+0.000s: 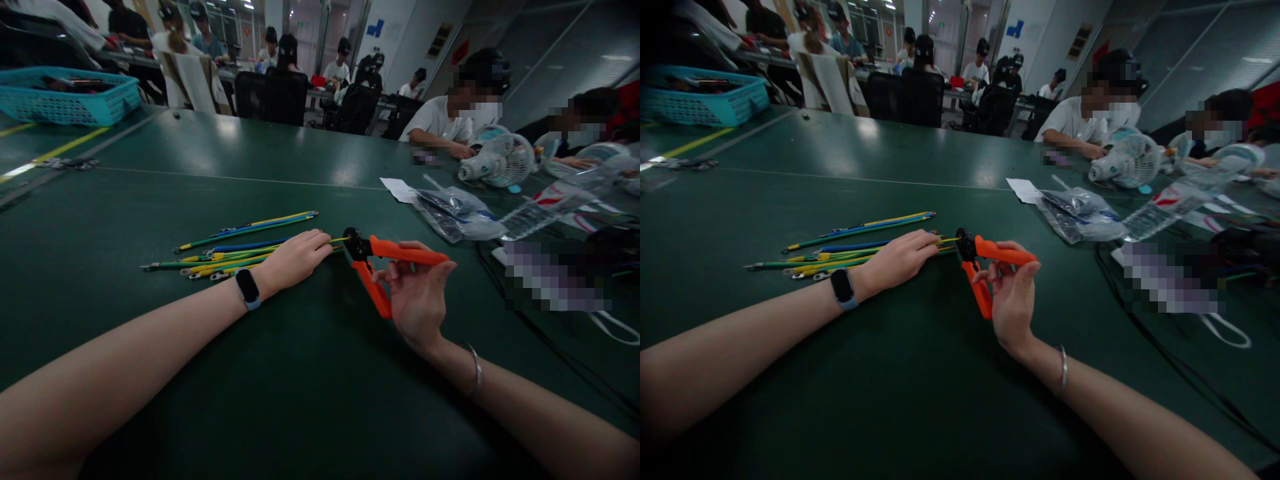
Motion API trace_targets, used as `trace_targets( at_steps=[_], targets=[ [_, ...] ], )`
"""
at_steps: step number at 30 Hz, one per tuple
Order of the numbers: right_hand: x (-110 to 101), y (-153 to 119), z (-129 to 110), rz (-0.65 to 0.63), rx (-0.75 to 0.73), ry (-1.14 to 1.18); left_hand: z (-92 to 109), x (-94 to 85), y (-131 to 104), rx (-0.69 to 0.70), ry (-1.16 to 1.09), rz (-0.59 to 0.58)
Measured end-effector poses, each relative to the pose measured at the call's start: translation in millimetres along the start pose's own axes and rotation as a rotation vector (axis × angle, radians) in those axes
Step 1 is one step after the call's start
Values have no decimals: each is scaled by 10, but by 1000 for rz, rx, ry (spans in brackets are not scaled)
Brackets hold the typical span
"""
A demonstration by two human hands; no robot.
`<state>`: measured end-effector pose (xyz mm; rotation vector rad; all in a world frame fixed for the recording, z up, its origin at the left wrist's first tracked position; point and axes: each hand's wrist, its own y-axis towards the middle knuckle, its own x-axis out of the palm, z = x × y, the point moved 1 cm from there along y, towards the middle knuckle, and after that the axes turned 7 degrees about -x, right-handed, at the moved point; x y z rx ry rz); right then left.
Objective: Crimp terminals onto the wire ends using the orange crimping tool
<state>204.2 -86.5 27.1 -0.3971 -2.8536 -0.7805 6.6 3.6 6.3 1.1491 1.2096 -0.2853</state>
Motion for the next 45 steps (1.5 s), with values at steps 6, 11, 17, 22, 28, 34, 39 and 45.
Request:
trace_targets(
  at_steps=[6,11,17,22,28,34,39,45],
  targets=[
    [19,-49,46,-27,15,78,-6,2,-2,7,-1,6],
    [26,-74,66,-63,19,59,4,-8,2,0,6,1],
    [20,-40,61,-55,-8,3,2,-16,2,0,20,0],
    [-6,-16,75,-52,-11,-13,-2,-17,-5,-23,29,-16],
    [-29,7,79,-75,48,-59,15,-46,-7,-46,65,-10],
    [-51,8,98,-71,120,-50,29,-62,-6,-91,110,-7],
    [-60,21,103,-67,127,-59,45,-87,3,-162,139,-18],
    [-55,24,103,-71,111,-61,12,-72,-6,-323,204,-43]
  ],
)
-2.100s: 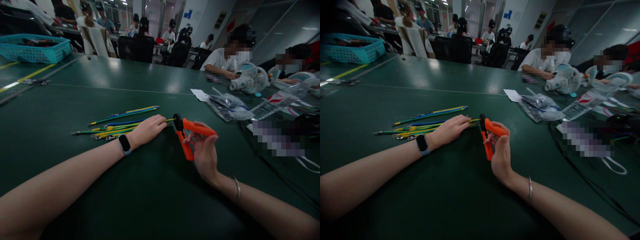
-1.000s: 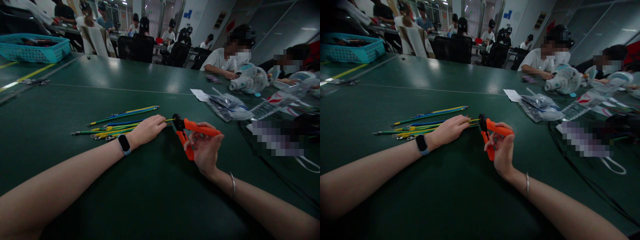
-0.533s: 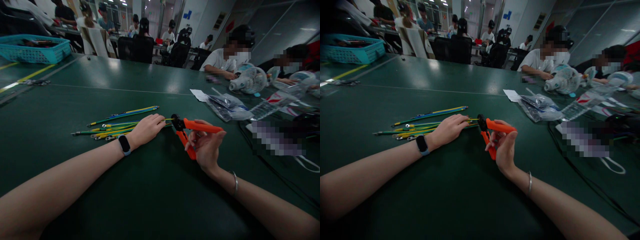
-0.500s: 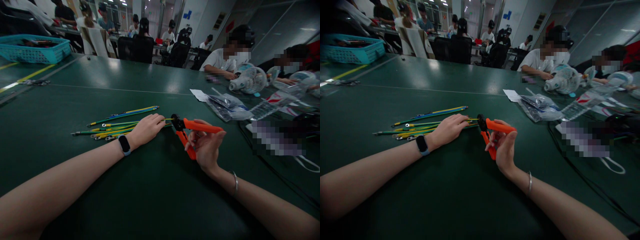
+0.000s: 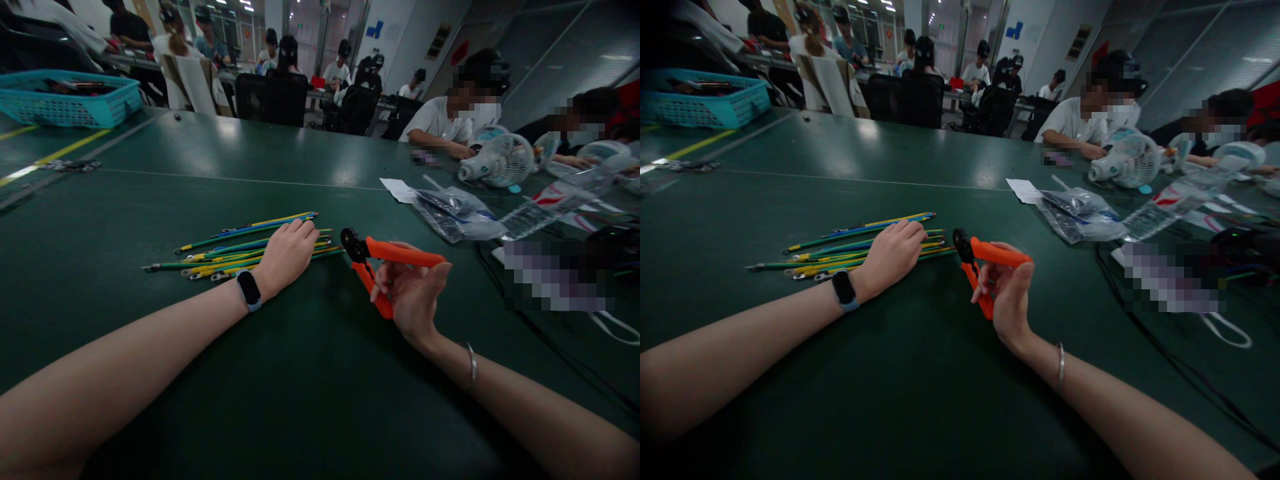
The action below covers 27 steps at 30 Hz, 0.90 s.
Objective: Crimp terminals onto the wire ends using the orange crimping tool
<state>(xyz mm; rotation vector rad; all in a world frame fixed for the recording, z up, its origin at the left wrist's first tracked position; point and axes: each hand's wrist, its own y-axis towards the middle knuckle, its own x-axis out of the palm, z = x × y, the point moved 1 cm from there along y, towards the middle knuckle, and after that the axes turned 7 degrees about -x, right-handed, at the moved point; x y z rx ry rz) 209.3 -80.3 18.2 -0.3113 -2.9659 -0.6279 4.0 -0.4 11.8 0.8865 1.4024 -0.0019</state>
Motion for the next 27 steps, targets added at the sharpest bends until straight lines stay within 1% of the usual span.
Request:
trace_targets(
  at_steps=[3,7,16,22,27],
  targets=[
    [0,1,9,-2,-1,10,-22,25,-1,-67,26,-40],
    [-7,1,18,-1,-2,20,-27,43,0,-98,36,-99],
    [-17,4,20,-3,-4,18,4,35,12,-242,-21,-181],
    [-12,-1,22,-3,-17,13,7,40,16,-284,36,-162],
    [-7,-2,2,3,-9,11,-12,83,-3,-286,42,-80]
  ],
)
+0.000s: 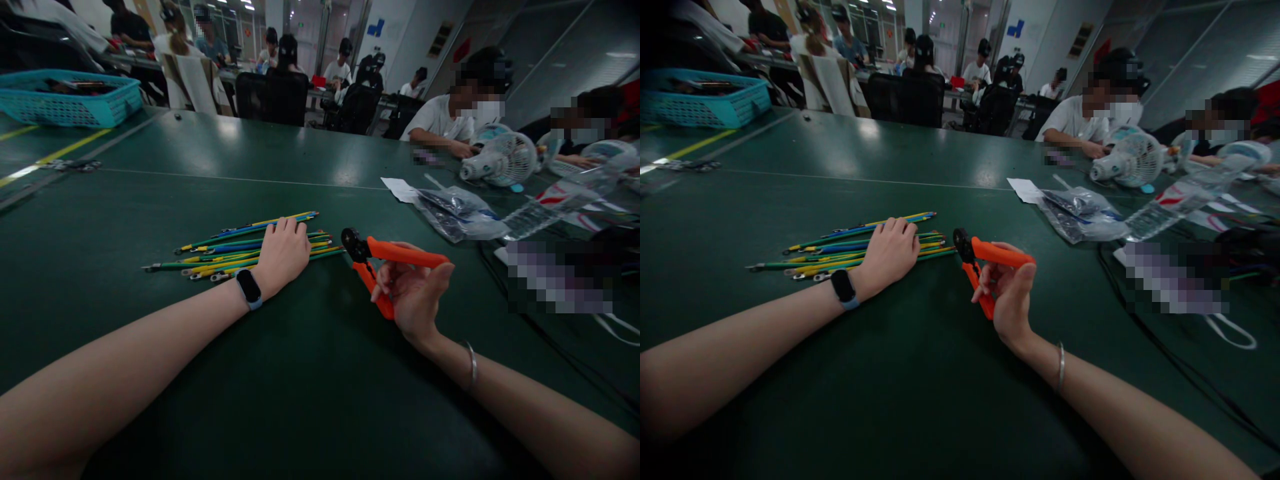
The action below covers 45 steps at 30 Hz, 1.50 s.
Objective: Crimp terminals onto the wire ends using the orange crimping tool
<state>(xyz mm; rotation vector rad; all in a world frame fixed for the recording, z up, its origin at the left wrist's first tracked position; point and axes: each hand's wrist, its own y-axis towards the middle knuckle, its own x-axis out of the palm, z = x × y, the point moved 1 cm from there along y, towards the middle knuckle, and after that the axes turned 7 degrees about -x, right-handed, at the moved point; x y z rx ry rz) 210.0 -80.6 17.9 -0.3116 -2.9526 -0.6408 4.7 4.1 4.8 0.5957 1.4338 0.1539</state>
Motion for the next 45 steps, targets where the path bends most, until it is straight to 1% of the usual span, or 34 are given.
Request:
trace_targets(
  at_steps=[2,4,9,18,24,28,34,37,41,45],
  targets=[
    [1,-1,-5,-1,1,5,-13,20,-6,-10,-2,40],
    [3,-3,-4,-2,0,13,-26,38,-10,-21,-6,50],
    [10,-4,2,0,-9,14,-31,38,-8,-34,-20,-21],
    [16,-10,-6,-9,-17,7,-16,17,-2,-17,-4,-14],
    [13,-5,-3,1,-20,5,-18,8,-2,38,20,8],
    [10,3,8,7,-9,2,-9,-2,-1,89,-11,62],
    [-2,20,35,32,-12,12,17,-77,-5,275,9,86],
    [-2,22,41,31,-11,8,33,-109,-10,345,13,94],
    [-4,24,53,42,-18,14,46,-113,-14,381,-19,81],
    [-6,29,63,48,-18,19,53,-119,-18,379,-57,56]
  ],
)
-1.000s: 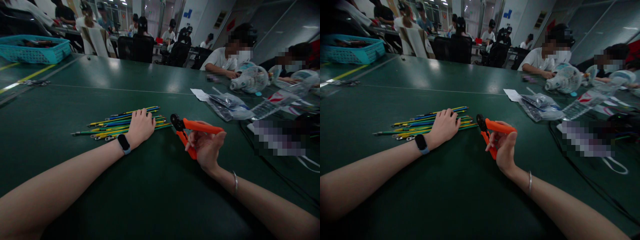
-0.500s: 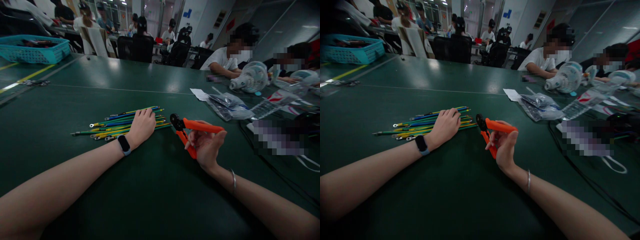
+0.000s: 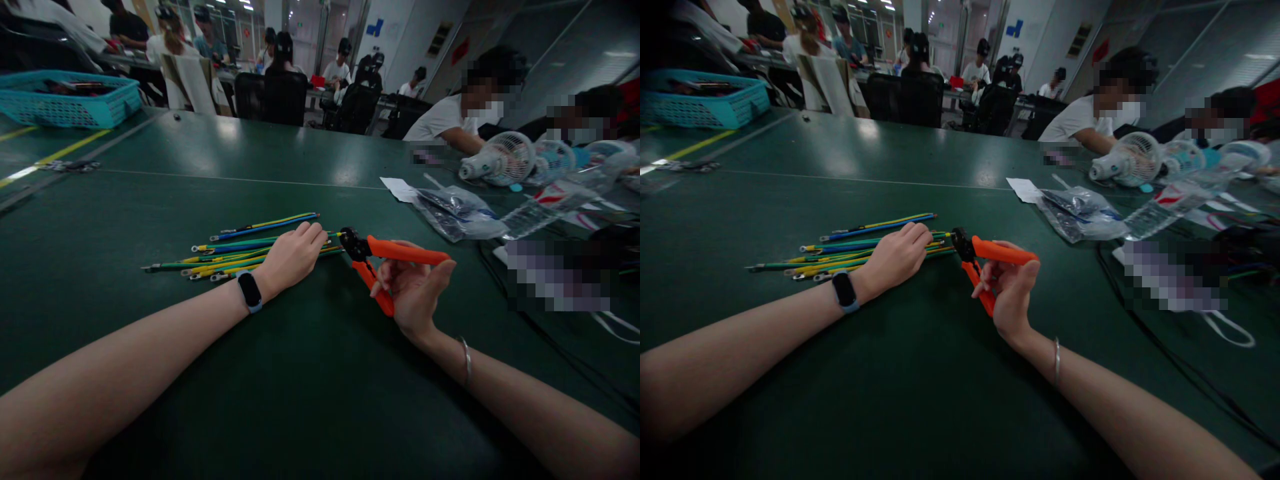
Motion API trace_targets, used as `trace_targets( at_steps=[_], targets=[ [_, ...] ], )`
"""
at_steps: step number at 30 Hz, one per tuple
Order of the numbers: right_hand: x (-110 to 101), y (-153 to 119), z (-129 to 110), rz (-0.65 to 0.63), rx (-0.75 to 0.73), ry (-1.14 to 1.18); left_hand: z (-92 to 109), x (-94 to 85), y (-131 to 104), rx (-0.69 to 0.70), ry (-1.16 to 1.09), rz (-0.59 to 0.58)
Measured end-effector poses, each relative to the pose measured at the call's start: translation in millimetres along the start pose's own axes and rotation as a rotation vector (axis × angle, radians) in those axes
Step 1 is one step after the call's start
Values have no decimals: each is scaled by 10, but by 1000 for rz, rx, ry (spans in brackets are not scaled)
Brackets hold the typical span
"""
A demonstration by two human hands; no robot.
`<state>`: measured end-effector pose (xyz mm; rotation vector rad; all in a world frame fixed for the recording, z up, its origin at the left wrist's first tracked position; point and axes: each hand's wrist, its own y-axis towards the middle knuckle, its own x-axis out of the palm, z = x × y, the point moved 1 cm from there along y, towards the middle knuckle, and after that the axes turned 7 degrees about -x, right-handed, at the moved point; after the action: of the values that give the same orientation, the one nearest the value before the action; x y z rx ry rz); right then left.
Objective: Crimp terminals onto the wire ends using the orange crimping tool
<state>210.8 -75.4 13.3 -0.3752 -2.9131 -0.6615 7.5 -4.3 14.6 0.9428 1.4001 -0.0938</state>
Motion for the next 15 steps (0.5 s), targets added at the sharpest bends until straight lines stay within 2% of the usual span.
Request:
trace_targets(
  at_steps=[12,15],
  targets=[
    [1,1,-16,2,4,-9,1,7,-10,-12,-40,-14],
    [-5,7,-9,15,4,-7,0,-4,-12,24,-43,0]
  ],
)
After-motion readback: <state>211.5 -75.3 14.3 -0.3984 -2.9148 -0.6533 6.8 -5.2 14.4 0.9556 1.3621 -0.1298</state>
